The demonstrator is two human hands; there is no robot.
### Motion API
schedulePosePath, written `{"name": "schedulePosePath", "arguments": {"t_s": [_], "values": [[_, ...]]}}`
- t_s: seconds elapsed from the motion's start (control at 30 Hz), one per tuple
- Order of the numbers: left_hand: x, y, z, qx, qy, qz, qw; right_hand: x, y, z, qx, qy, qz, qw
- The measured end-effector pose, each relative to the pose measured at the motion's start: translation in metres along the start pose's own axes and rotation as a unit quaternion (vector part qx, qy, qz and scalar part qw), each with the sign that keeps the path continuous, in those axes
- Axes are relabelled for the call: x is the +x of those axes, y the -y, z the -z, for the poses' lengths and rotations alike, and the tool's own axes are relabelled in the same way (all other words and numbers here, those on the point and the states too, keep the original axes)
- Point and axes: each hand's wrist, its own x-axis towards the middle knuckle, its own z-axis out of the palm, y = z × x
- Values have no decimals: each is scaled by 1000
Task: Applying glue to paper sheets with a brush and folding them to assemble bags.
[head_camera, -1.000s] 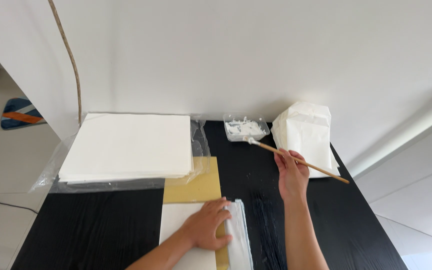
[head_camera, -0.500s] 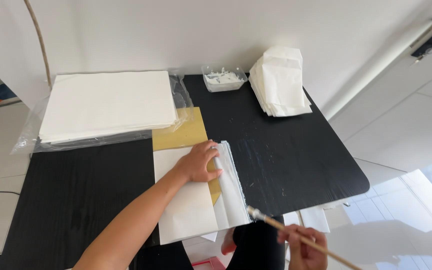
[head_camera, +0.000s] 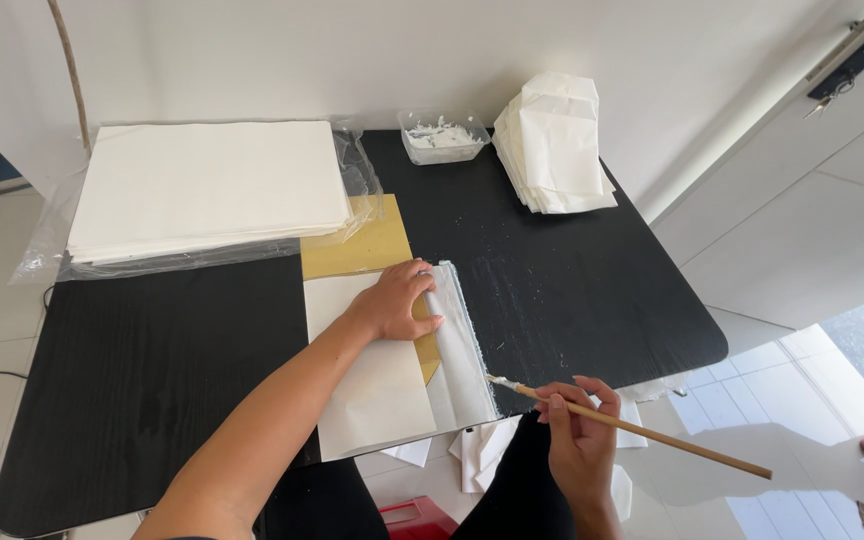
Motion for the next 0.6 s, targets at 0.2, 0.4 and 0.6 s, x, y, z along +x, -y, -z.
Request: {"name": "schedulePosePath", "arguments": {"t_s": [0.2,0.4,0.6], "values": [[5,5,-4,9,-1,-18,1000,25,-25,-4,15,56,-9,998],[5,5,-4,0,-5,-15,1000,30,-19,1,-90,105,-4,990],[5,4,-2,-1,-3,-18,1000,36,6,12,-142,142,-23,979]]}}
